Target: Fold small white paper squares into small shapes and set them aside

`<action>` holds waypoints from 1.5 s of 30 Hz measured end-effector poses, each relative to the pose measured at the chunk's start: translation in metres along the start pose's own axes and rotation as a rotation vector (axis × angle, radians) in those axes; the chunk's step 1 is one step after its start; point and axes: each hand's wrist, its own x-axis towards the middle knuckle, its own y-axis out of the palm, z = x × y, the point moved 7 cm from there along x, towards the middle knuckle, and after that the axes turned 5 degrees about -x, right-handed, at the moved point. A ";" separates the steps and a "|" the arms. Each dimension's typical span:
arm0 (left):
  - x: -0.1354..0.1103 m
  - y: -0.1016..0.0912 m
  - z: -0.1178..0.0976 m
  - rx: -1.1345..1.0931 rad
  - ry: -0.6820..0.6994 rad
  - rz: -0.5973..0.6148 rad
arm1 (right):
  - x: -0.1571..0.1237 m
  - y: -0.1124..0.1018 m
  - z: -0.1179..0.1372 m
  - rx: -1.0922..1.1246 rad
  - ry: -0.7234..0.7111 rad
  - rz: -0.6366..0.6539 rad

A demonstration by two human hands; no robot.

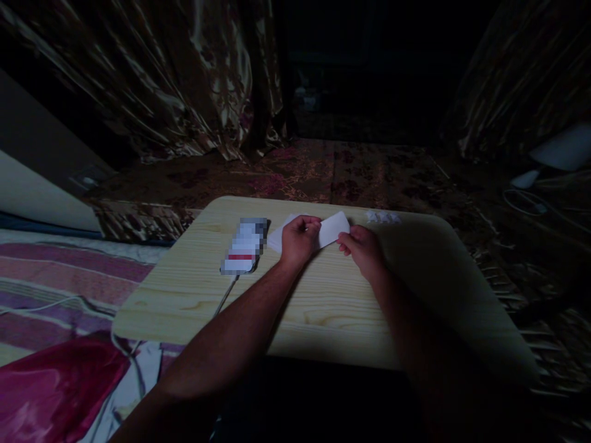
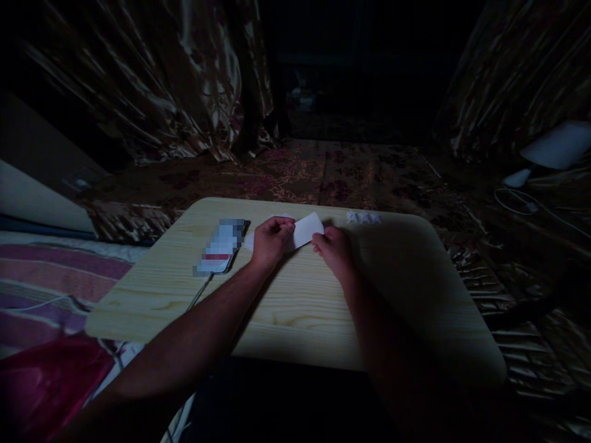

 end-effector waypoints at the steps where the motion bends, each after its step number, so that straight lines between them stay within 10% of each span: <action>1: -0.001 0.000 -0.001 0.024 0.011 0.014 | 0.000 -0.001 0.000 0.003 0.007 -0.009; 9: -0.004 0.015 -0.001 0.142 0.022 0.200 | 0.010 -0.020 0.007 0.056 0.056 -0.217; 20: 0.015 0.050 -0.001 -0.186 -0.294 0.345 | 0.038 -0.020 0.019 0.133 0.058 -0.124; 45: 0.037 0.039 0.032 -0.159 -0.202 0.106 | 0.055 -0.017 -0.023 -0.003 -0.025 -0.147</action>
